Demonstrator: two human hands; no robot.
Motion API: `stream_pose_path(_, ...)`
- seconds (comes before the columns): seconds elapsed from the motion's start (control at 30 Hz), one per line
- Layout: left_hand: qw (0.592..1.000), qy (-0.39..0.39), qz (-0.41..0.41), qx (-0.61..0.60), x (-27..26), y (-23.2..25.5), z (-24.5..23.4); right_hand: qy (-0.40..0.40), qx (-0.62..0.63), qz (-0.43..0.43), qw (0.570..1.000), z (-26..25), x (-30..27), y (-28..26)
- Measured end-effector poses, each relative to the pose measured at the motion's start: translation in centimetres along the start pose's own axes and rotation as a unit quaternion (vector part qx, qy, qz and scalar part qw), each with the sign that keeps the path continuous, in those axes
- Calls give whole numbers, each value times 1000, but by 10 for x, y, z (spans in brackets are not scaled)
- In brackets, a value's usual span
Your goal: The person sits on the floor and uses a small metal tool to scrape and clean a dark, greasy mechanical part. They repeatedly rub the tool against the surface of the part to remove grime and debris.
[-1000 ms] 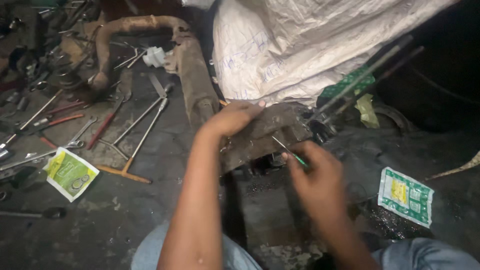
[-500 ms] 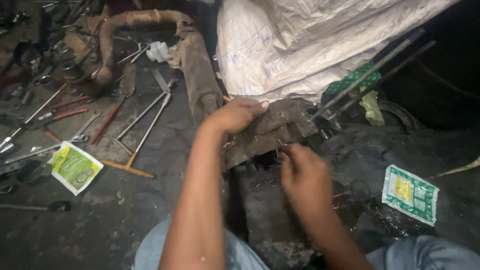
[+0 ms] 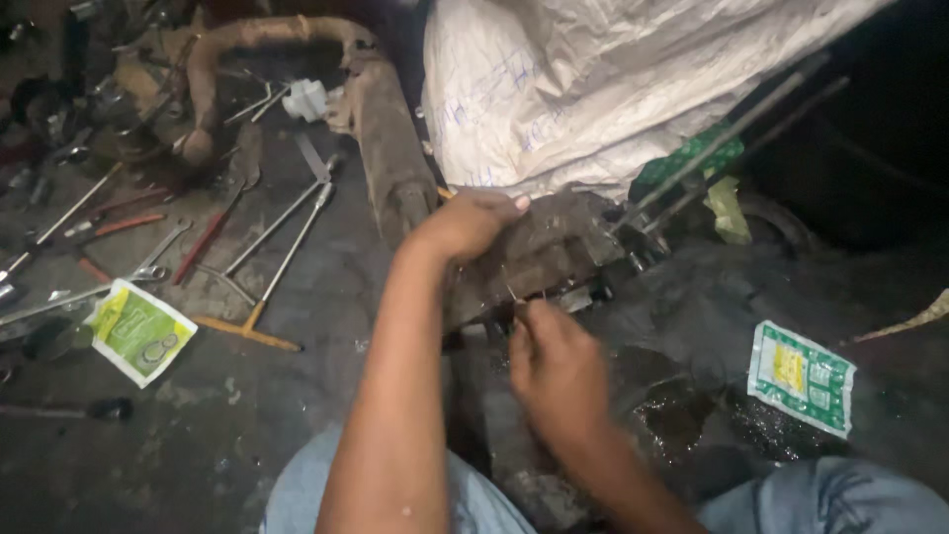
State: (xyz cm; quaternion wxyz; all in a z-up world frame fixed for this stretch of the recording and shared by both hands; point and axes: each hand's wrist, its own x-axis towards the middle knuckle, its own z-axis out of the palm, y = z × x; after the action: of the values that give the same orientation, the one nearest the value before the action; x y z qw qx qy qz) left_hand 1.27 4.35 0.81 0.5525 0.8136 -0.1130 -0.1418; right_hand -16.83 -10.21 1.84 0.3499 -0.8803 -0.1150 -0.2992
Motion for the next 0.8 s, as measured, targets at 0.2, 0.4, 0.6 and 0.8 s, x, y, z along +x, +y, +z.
stream_pose_path(0.2, 998, 4, 56, -27, 4, -17, 9, -7, -42, 65, 997, 5, -2, 0)
stream_pose_path(0.4, 996, 9, -42, -75, -5, -5, 5, 9, -35, 49, 998, 3, 5, 5)
stream_pose_path(0.6, 999, 14, -23, -36, -6, -1, 4, 3, -25, 40, 999, 3, 4, 7)
stream_pose_path(0.8, 996, 17, -36, -81, -10, 4, 4, 0, -49, 5, 999, 15, 0, -7)
